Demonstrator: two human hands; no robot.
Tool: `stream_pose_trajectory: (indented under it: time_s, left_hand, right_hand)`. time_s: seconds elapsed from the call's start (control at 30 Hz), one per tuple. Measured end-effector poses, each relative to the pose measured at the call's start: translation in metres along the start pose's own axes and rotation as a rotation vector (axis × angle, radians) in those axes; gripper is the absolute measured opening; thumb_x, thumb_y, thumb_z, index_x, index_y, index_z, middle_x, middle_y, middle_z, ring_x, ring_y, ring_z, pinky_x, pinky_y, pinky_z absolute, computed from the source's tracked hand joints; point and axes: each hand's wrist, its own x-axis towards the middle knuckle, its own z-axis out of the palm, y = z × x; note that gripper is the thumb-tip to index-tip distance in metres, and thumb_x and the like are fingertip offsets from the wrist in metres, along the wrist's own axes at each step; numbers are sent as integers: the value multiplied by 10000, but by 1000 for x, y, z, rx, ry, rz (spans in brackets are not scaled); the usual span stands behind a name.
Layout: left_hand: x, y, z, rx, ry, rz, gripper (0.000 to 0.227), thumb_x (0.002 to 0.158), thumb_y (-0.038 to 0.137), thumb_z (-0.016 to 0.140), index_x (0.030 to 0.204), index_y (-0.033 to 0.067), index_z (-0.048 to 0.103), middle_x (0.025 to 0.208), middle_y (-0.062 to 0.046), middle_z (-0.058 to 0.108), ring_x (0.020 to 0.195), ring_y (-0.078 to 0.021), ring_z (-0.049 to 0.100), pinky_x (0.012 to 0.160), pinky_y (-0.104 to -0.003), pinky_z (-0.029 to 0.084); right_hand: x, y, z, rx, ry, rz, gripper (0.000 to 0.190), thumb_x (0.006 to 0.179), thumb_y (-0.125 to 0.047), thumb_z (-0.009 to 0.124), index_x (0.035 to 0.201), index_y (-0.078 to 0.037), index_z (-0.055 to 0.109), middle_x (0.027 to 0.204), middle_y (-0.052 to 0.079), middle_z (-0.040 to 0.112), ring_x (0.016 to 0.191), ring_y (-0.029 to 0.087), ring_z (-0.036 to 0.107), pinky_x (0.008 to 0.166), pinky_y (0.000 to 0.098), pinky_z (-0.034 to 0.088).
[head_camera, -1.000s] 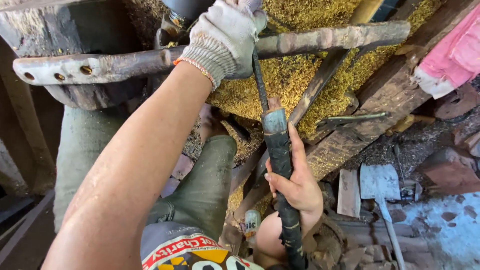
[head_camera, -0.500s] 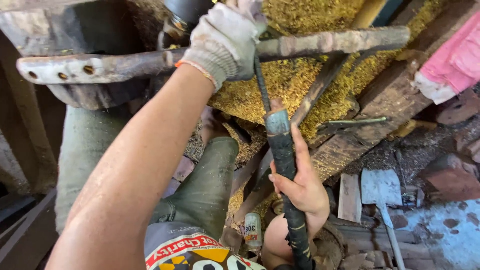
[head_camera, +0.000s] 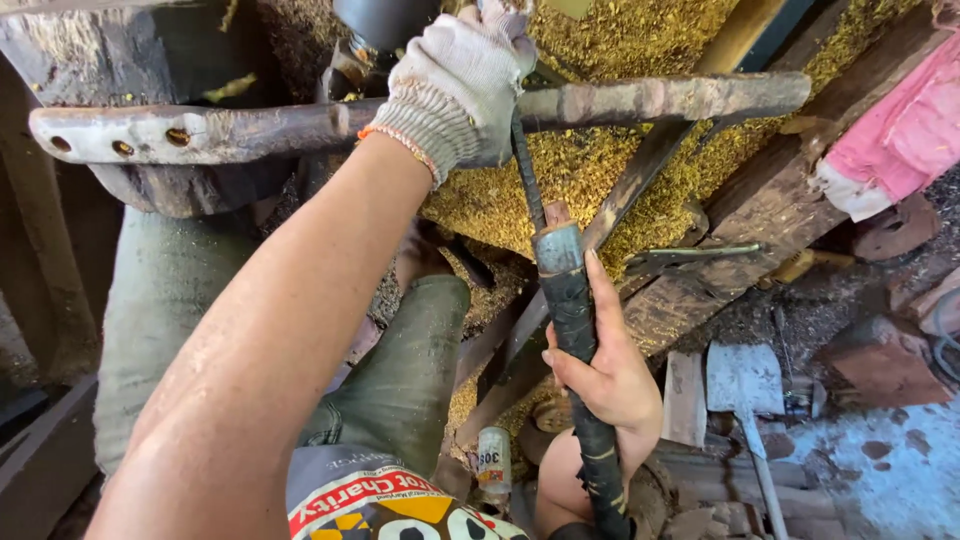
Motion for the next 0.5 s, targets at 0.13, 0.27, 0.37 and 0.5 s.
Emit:
stream_pose_trajectory:
  time_s: [0.13, 0.27, 0.37, 0.5]
  left_hand:
    - [1, 2, 1, -57, 43, -69, 508, 796, 256, 733, 1282, 203, 594, 1207, -240, 587, 1031, -456, 652, 759, -566, 577]
    - [3, 6, -4, -222, 34, -222, 404, 1004, 350, 662, 1354, 178, 556, 1269, -171, 608, 1070, -400, 681, 832, -536, 582]
    - [-9, 9, -32, -20, -157, -32, 598, 799, 218, 754, 1361, 281, 560, 1239, -211, 576, 1083, -424, 643, 815, -514, 583]
    - [0, 9, -28, -77, -213, -91, 707, 727, 218, 794, 1369, 138, 510, 1310, -216, 539, 1141, -397, 639, 855, -518, 583]
  right_hand:
    - [1, -5, -3, 16, -18, 9, 1109, 801, 91, 652, 1673, -214, 38, 930, 74, 611, 670, 116, 562, 572, 261, 498]
    - [-2, -14, -9, -72, 18, -2, 1110, 785, 88, 642, 1663, -221, 37, 922, 66, 616, 641, 118, 581, 556, 262, 518]
    - [-7, -24, 0, -169, 11, 17, 1131, 778, 97, 664, 1663, -226, 37, 955, 60, 604, 673, 106, 549, 569, 255, 501]
    - [-10, -43, 26, 33, 53, 46, 1122, 788, 84, 660, 1675, -229, 50, 887, 71, 596, 604, 117, 555, 495, 256, 488]
